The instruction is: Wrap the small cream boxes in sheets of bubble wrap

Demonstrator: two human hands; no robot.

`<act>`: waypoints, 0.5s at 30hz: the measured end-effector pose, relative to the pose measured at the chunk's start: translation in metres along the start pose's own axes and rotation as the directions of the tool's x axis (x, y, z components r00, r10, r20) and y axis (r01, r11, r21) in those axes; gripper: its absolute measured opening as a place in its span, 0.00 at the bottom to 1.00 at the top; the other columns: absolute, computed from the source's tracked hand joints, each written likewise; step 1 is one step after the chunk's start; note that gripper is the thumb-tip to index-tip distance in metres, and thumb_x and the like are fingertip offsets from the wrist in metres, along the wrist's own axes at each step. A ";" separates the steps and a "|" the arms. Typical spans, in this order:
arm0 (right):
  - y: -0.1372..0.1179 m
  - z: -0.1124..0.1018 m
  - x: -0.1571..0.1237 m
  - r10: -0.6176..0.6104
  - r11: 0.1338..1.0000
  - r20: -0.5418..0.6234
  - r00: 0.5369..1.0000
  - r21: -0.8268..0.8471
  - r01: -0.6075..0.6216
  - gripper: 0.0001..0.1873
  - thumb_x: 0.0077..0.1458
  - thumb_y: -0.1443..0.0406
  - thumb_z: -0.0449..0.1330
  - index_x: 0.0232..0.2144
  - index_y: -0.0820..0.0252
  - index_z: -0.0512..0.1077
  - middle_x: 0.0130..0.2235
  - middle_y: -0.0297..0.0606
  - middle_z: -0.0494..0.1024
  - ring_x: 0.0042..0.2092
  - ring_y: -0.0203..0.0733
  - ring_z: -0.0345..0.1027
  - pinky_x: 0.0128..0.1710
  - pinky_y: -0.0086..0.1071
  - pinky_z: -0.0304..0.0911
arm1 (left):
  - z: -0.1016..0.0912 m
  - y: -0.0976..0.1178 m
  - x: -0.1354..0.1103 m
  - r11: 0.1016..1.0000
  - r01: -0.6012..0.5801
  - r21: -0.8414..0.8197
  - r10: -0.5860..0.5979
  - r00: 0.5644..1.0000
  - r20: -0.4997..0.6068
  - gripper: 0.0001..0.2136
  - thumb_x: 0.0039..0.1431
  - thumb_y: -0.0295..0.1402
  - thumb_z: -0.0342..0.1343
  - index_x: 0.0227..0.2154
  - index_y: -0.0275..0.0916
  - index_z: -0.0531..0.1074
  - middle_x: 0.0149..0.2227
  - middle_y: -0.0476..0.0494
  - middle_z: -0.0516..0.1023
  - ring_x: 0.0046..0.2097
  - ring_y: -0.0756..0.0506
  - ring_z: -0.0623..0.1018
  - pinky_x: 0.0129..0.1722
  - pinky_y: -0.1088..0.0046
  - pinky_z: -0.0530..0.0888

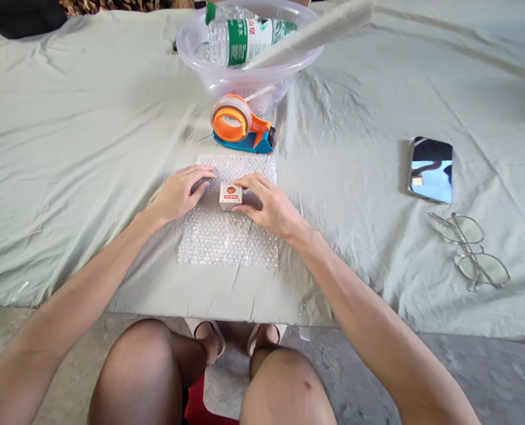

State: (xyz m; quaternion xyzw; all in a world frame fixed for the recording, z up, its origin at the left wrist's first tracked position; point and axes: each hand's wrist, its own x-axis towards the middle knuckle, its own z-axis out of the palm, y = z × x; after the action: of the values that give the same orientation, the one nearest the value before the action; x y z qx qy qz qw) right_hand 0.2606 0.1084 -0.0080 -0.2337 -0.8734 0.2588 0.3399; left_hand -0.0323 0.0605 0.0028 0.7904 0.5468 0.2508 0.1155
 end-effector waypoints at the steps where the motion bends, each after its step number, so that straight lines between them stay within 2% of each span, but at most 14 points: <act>1: -0.001 -0.001 0.000 -0.007 1.000 0.003 1.000 -0.002 0.007 0.25 0.75 0.46 0.68 0.63 0.50 0.79 0.61 0.48 0.85 0.62 0.62 0.81 0.67 0.59 0.76 | -0.001 0.002 0.000 0.999 0.004 0.039 -0.004 1.000 -0.001 0.17 0.79 0.31 0.50 0.60 0.41 0.80 0.71 0.37 0.81 0.73 0.33 0.79 0.77 0.49 0.73; 3: -0.003 -0.003 -0.001 -0.014 1.000 -0.015 1.000 -0.014 0.014 0.29 0.75 0.40 0.65 0.65 0.50 0.78 0.62 0.48 0.85 0.63 0.62 0.80 0.67 0.58 0.76 | -0.004 0.006 -0.002 0.993 0.060 0.102 -0.056 0.997 -0.047 0.16 0.80 0.33 0.51 0.61 0.41 0.79 0.70 0.35 0.81 0.72 0.31 0.79 0.76 0.46 0.73; 5: -0.004 -0.008 -0.001 0.036 0.997 -0.104 0.994 -0.067 -0.043 0.31 0.79 0.38 0.55 0.66 0.49 0.76 0.62 0.48 0.84 0.60 0.60 0.81 0.65 0.57 0.76 | -0.009 0.009 -0.005 0.978 0.173 0.117 -0.158 0.979 -0.130 0.16 0.83 0.39 0.51 0.61 0.41 0.79 0.63 0.32 0.84 0.68 0.27 0.81 0.74 0.43 0.75; 7: -0.002 -0.014 -0.002 0.161 0.963 -0.235 0.959 -0.178 -0.205 0.30 0.83 0.42 0.47 0.65 0.51 0.77 0.58 0.49 0.84 0.56 0.59 0.82 0.62 0.57 0.77 | -0.013 0.010 -0.010 0.959 0.270 0.080 -0.250 0.948 -0.198 0.19 0.84 0.47 0.51 0.61 0.41 0.78 0.52 0.32 0.86 0.61 0.25 0.85 0.70 0.41 0.76; 8: -0.001 -0.017 -0.002 0.236 0.920 -0.285 0.929 -0.242 -0.308 0.29 0.83 0.44 0.46 0.64 0.52 0.77 0.55 0.49 0.85 0.54 0.59 0.82 0.60 0.58 0.77 | -0.013 0.011 -0.012 0.956 0.288 0.059 -0.269 0.937 -0.222 0.21 0.84 0.51 0.52 0.62 0.41 0.77 0.46 0.34 0.87 0.58 0.25 0.86 0.68 0.40 0.77; 10: 0.003 -0.021 -0.003 0.387 0.797 -0.315 0.866 -0.359 -0.487 0.26 0.81 0.45 0.53 0.61 0.55 0.78 0.46 0.49 0.86 0.49 0.62 0.83 0.58 0.60 0.76 | -0.010 0.013 -0.017 0.958 0.285 0.045 -0.265 0.931 -0.253 0.23 0.81 0.54 0.56 0.63 0.42 0.76 0.35 0.40 0.84 0.50 0.27 0.87 0.63 0.42 0.80; 11: 0.004 -0.022 -0.004 0.449 0.737 -0.300 0.842 -0.408 -0.539 0.26 0.79 0.46 0.57 0.61 0.56 0.79 0.42 0.49 0.86 0.47 0.64 0.83 0.56 0.61 0.76 | -0.007 0.015 -0.018 0.959 0.279 0.051 -0.257 0.931 -0.260 0.23 0.80 0.54 0.59 0.64 0.42 0.76 0.31 0.42 0.82 0.46 0.29 0.87 0.61 0.44 0.81; 13: 0.001 -0.022 -0.004 0.538 0.655 -0.254 0.804 -0.475 -0.588 0.28 0.74 0.46 0.65 0.64 0.58 0.79 0.38 0.49 0.86 0.46 0.68 0.84 0.54 0.62 0.76 | 0.000 0.022 -0.019 0.957 0.282 0.061 -0.259 0.933 -0.248 0.25 0.76 0.50 0.65 0.66 0.43 0.74 0.28 0.47 0.79 0.39 0.32 0.85 0.54 0.49 0.82; 15: -0.006 -0.021 -0.004 0.578 0.616 -0.232 0.782 -0.505 -0.605 0.34 0.72 0.47 0.67 0.69 0.61 0.76 0.38 0.49 0.87 0.46 0.70 0.84 0.53 0.62 0.76 | 0.005 0.032 -0.018 0.958 0.287 0.009 -0.278 0.934 -0.223 0.27 0.73 0.45 0.67 0.69 0.44 0.72 0.26 0.51 0.78 0.34 0.36 0.83 0.47 0.55 0.81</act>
State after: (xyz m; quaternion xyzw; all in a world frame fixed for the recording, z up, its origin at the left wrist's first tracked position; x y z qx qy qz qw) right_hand 0.2767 0.1079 0.0068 -0.6017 -0.7749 0.0862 0.1730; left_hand -0.0087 0.0326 0.0082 0.6734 0.6692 0.3057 0.0729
